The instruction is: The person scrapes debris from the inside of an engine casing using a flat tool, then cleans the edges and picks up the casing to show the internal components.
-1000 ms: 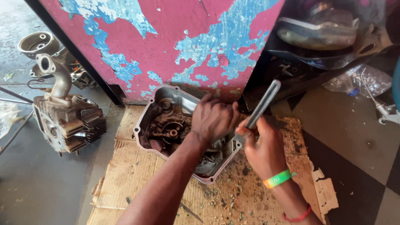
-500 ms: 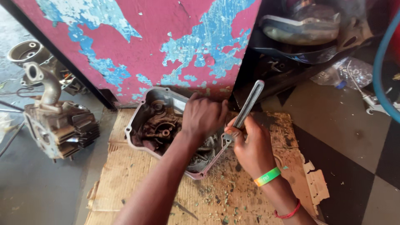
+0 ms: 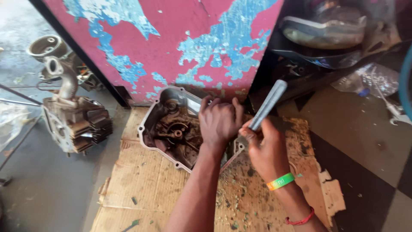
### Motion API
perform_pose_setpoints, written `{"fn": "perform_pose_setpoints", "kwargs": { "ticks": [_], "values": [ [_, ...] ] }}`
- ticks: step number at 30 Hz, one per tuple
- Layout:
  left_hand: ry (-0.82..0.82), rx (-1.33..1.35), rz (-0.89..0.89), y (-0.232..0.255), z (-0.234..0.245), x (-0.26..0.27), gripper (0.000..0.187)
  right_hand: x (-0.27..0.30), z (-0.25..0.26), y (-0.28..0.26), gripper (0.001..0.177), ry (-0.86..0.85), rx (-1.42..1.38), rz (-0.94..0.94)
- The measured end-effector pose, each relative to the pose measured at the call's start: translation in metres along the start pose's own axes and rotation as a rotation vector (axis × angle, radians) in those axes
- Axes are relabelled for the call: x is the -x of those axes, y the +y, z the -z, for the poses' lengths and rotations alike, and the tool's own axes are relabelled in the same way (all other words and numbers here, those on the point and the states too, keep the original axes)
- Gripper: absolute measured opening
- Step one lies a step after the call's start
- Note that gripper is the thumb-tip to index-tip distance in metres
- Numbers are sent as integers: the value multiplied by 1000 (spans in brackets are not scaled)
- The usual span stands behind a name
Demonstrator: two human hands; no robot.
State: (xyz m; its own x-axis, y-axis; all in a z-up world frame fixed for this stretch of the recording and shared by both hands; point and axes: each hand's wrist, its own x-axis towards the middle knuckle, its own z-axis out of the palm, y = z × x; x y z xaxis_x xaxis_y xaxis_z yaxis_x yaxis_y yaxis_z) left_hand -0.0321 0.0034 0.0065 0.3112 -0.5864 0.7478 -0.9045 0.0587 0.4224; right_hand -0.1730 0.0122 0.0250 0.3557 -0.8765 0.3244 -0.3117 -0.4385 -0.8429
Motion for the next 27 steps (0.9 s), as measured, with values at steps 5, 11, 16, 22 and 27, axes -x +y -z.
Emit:
{"fn": "perform_pose_setpoints", "kwargs": {
  "ticks": [5,11,16,22,27],
  "values": [
    [-41,5,-2,2,0,6,46,9,5,1,11,-15,122,3],
    [3,-22,-16,-3,-3,4,46,1,2,-1,13,-17,143,56],
    [4,-53,-15,-1,-6,4,48,8,7,1,14,-29,187,9],
    [-24,-19,-33,-1,-1,9,48,7,4,2,9,15,184,121],
    [-42,-13,9,1,-2,5,47,10,6,-8,9,-4,268,-69]
  ]
}}
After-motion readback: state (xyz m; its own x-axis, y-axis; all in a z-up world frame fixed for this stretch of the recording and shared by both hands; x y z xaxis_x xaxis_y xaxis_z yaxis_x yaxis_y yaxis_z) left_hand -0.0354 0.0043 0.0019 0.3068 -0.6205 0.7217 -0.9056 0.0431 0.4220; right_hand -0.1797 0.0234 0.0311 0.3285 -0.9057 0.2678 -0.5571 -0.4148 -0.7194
